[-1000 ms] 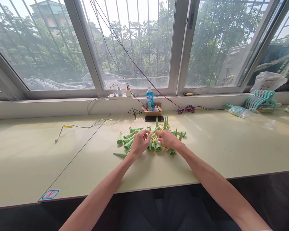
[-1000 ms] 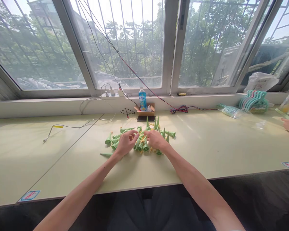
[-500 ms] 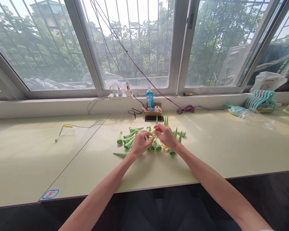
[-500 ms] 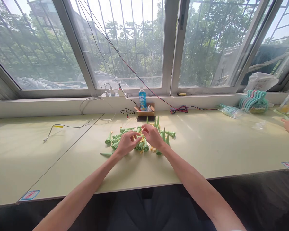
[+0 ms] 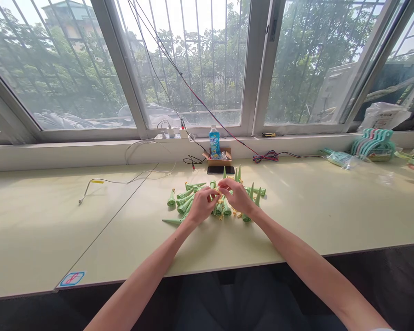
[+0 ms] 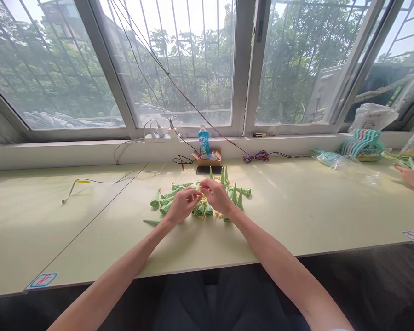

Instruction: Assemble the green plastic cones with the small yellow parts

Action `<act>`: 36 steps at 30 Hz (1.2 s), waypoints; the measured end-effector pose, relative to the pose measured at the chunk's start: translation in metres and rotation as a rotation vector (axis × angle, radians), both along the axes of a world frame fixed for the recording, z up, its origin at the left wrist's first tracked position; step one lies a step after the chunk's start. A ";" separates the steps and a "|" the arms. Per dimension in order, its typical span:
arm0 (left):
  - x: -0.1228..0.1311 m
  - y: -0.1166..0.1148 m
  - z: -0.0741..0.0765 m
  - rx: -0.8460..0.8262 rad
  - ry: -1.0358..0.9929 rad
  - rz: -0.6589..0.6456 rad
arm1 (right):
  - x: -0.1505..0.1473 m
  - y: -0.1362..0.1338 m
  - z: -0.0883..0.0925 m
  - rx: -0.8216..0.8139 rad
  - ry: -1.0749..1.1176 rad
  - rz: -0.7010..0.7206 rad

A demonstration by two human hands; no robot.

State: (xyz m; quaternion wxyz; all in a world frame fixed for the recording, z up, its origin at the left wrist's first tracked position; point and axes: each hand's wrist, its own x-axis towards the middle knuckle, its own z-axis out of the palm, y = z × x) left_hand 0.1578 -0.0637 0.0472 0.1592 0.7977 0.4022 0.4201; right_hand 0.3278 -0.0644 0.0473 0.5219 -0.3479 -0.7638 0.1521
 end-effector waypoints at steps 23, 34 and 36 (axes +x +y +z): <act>0.000 0.002 -0.001 0.060 -0.043 0.019 | 0.000 -0.002 0.002 -0.037 -0.061 -0.051; 0.000 0.002 0.000 0.043 -0.032 0.054 | 0.001 -0.001 -0.001 -0.055 -0.066 -0.082; -0.001 0.001 0.001 0.041 -0.035 0.068 | 0.001 0.000 -0.001 -0.058 -0.043 -0.103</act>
